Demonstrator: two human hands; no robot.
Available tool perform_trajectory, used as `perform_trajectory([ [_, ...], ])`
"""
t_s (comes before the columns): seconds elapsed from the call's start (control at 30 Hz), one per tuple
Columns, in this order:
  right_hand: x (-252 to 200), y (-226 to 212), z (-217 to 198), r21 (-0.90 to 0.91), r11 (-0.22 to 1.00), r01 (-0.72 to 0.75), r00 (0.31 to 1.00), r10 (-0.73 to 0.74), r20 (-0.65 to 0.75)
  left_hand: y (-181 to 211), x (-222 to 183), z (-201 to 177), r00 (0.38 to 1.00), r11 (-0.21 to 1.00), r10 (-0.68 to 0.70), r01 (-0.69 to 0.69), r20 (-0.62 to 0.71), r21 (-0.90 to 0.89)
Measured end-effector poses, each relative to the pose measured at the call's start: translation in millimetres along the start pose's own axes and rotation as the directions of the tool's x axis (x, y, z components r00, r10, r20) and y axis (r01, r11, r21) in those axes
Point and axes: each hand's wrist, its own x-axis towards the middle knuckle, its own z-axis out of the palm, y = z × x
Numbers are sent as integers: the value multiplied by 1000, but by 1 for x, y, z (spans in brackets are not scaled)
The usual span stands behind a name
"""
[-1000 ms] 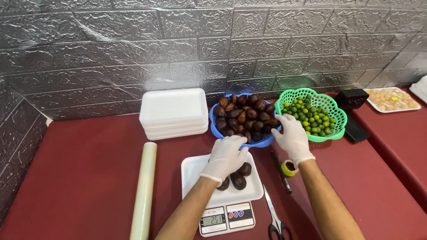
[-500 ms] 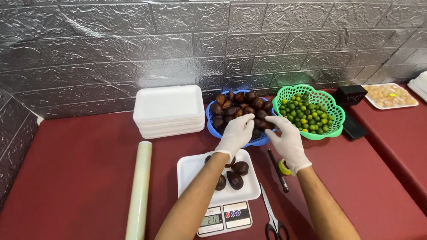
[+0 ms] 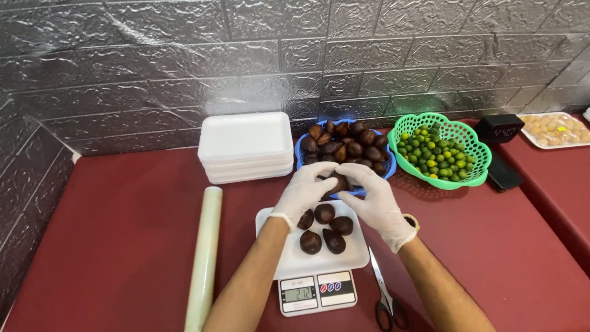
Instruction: The person is weighing salak fruits by placing them one by one onto a foam tray on a digital scale until a target weight is reached.
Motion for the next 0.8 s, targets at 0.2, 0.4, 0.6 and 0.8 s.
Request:
perform_trajectory([
  [0.2,-1,-23,33,-2,995,102,973,-99,207,29,-75,-43,967,971,-207,222,-146,91],
  [0.4,3,-65,60,-309,948,82,833,105,543,-38,-81,-52,931,953,-253,286,-262,99],
  [0.6,-4,-34,89,-492,790,366,753,60,655,-56,-84,-59,895,879,-347,415,-281,235],
  [0.8,-12,2,110,-518,730,446,763,-8,646,-63,-86,-58,904,855,-340,412,-260,314],
])
